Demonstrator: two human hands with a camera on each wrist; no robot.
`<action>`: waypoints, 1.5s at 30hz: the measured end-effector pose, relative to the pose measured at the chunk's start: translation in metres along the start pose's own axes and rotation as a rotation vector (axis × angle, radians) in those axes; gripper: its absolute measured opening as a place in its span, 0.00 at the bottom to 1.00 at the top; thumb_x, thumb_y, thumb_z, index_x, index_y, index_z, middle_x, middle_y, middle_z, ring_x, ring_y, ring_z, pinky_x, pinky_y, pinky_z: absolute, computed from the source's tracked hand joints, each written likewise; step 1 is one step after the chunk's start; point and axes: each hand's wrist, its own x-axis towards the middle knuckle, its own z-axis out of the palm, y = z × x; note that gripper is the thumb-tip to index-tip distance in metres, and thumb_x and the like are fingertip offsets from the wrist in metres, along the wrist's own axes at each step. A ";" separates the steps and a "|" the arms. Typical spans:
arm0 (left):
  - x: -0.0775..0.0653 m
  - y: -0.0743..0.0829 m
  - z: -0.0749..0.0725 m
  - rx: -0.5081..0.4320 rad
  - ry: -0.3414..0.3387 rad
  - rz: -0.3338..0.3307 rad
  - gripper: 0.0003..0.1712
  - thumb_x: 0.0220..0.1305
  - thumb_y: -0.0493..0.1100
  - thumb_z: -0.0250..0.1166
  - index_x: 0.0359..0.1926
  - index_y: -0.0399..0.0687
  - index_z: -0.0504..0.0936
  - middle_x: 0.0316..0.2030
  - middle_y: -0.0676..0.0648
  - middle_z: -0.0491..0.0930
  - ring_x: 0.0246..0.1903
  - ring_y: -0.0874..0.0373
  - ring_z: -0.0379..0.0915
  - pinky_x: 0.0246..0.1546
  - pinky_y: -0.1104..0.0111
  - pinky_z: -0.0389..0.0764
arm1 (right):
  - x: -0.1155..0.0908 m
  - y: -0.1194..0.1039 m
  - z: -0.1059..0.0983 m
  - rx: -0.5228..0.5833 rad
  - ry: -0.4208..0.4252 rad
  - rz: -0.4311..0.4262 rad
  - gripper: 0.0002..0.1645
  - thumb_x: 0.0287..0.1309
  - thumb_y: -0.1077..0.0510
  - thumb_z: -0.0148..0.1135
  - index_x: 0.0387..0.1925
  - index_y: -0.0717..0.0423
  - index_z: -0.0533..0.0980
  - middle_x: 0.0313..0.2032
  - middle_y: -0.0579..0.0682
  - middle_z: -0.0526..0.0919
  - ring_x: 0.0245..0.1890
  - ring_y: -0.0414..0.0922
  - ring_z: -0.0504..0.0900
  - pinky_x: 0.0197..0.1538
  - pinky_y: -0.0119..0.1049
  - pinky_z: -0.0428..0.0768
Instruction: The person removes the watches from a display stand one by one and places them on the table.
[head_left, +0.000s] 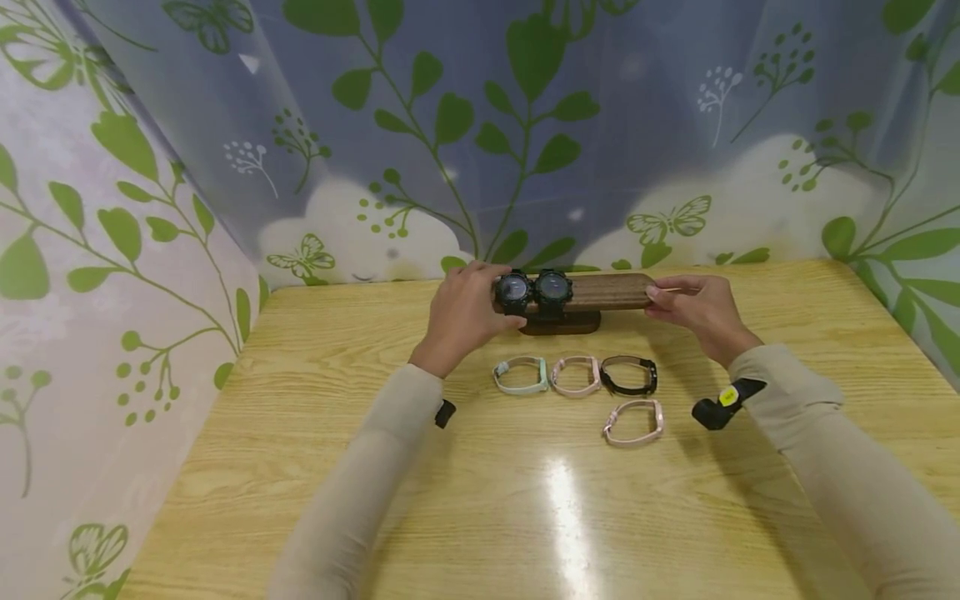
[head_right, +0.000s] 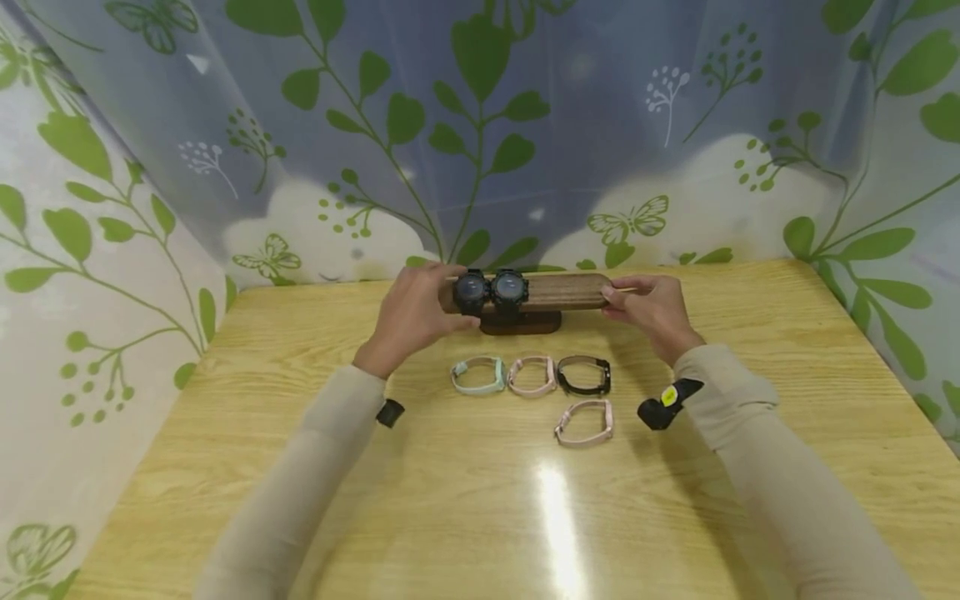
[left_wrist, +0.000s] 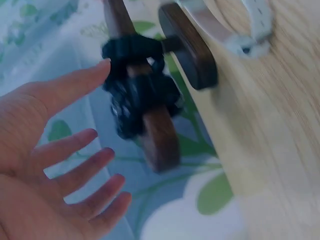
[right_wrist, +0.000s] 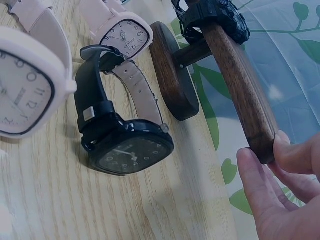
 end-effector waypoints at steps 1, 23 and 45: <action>0.002 -0.004 0.001 -0.010 -0.008 -0.004 0.46 0.49 0.59 0.82 0.68 0.51 0.76 0.64 0.44 0.76 0.62 0.41 0.70 0.60 0.51 0.78 | 0.000 0.000 0.000 0.003 0.000 0.000 0.30 0.69 0.62 0.63 0.64 0.77 0.66 0.41 0.45 0.81 0.37 0.38 0.88 0.51 0.34 0.86; 0.031 -0.046 0.035 -0.548 -0.165 -0.003 0.53 0.47 0.43 0.85 0.73 0.49 0.70 0.68 0.43 0.71 0.64 0.49 0.69 0.67 0.54 0.73 | 0.000 0.000 0.000 0.012 -0.001 0.005 0.31 0.69 0.61 0.64 0.64 0.76 0.66 0.41 0.45 0.82 0.38 0.40 0.88 0.56 0.39 0.84; 0.025 -0.065 0.027 -0.531 -0.125 -0.018 0.47 0.48 0.41 0.84 0.69 0.47 0.74 0.61 0.42 0.76 0.59 0.44 0.74 0.62 0.52 0.77 | 0.000 0.001 -0.001 0.038 -0.004 -0.008 0.30 0.68 0.62 0.64 0.63 0.77 0.66 0.42 0.46 0.81 0.38 0.40 0.88 0.53 0.36 0.85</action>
